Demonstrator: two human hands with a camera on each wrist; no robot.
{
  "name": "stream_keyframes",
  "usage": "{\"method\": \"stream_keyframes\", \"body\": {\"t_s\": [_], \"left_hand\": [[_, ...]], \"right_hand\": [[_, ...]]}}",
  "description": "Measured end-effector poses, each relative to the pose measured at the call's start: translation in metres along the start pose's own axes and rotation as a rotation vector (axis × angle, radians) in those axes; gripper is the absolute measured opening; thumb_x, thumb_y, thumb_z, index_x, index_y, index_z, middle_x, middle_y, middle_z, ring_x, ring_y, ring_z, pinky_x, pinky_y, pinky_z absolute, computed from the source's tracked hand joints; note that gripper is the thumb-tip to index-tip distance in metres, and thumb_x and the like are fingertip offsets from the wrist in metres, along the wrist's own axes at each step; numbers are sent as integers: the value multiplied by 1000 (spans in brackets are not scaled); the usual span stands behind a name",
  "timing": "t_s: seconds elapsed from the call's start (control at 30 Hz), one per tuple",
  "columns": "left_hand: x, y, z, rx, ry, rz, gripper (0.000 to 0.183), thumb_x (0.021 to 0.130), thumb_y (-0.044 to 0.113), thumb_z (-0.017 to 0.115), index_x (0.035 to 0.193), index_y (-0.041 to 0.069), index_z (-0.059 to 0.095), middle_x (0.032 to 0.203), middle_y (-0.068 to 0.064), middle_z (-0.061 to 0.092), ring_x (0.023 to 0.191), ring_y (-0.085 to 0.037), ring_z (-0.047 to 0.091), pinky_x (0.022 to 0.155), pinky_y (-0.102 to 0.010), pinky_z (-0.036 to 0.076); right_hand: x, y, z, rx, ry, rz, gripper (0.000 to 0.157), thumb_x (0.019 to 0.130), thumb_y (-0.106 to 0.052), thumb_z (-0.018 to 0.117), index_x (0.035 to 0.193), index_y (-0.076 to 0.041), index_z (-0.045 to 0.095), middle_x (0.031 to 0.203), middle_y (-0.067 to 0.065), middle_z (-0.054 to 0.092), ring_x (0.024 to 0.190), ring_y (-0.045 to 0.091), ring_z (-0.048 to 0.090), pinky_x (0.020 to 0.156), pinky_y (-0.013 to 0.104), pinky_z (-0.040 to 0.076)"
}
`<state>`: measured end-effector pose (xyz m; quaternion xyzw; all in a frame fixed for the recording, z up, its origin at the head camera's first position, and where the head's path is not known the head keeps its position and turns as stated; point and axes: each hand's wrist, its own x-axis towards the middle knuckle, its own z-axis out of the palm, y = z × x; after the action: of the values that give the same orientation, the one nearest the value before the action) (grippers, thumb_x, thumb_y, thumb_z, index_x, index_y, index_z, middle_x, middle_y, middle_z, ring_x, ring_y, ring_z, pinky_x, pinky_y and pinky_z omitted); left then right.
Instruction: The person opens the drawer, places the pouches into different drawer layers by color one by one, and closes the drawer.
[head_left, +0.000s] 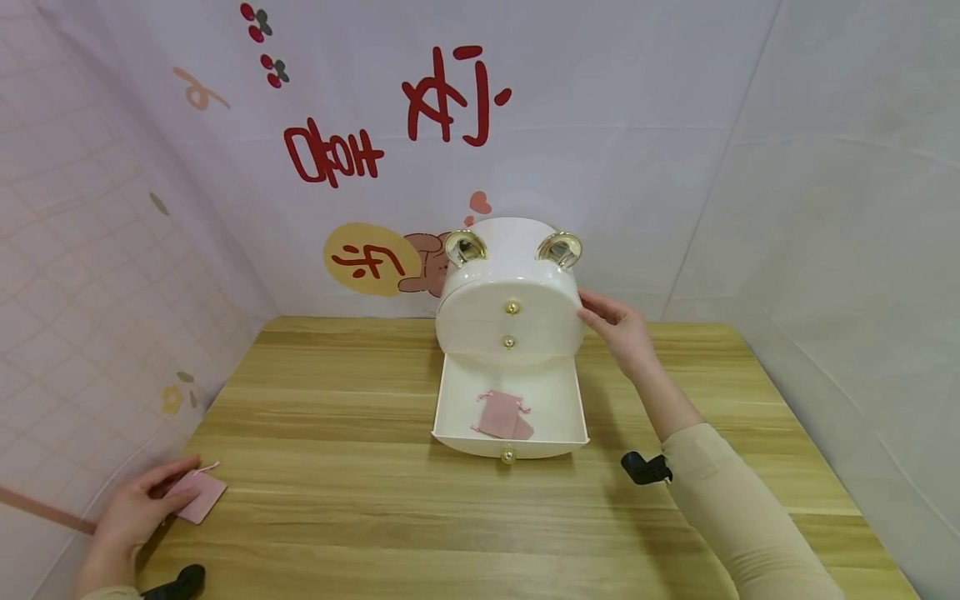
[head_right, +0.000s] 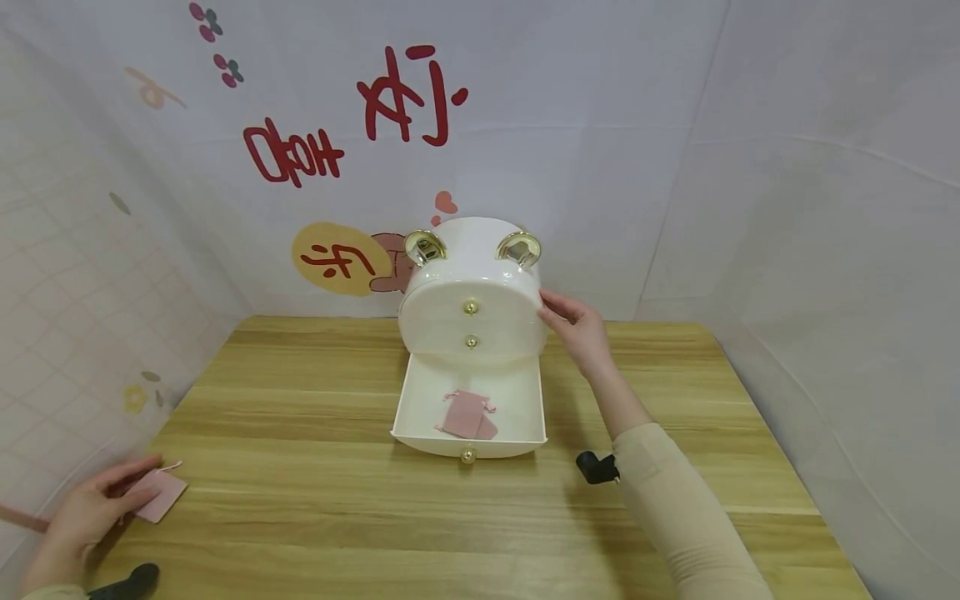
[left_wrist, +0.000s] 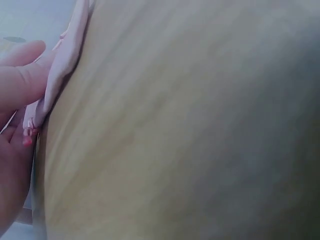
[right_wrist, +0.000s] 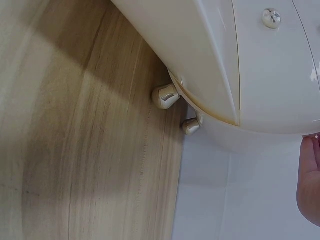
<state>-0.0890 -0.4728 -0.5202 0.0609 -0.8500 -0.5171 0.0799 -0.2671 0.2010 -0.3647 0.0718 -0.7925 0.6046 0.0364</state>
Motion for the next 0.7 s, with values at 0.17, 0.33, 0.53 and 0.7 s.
{"method": "stream_keyframes", "body": {"t_s": [0.17,0.33,0.53,0.7], "left_hand": [[0,2,1,54,13,-18,37,84,1,78,115,20,76,95,35,61,88,22,51,68,-5,45],[1,7,4,108,35,-57,20,90,11,75,107,19,78,89,34,62,73,9,53,55,-16,48],[4,14,8,215,72,-92,4,91,18,74,93,19,77,75,22,61,58,-6,52,47,-26,47],[4,16,10,27,86,-139,24,91,13,74,86,37,74,75,21,64,52,-14,51,42,-31,49]], "right_hand": [[0,0,0,-4,-3,-4,43,99,-16,63,139,-1,55,140,18,55,130,29,49,105,36,43],[0,1,0,-5,-5,3,44,99,-17,63,140,-2,55,140,18,55,131,29,48,107,40,41],[1,2,-1,-2,0,-4,44,99,-17,63,139,-1,55,140,18,54,131,29,48,107,41,41],[2,4,0,9,0,-10,43,99,-15,63,139,-1,55,140,18,54,131,28,48,107,39,41]]}}
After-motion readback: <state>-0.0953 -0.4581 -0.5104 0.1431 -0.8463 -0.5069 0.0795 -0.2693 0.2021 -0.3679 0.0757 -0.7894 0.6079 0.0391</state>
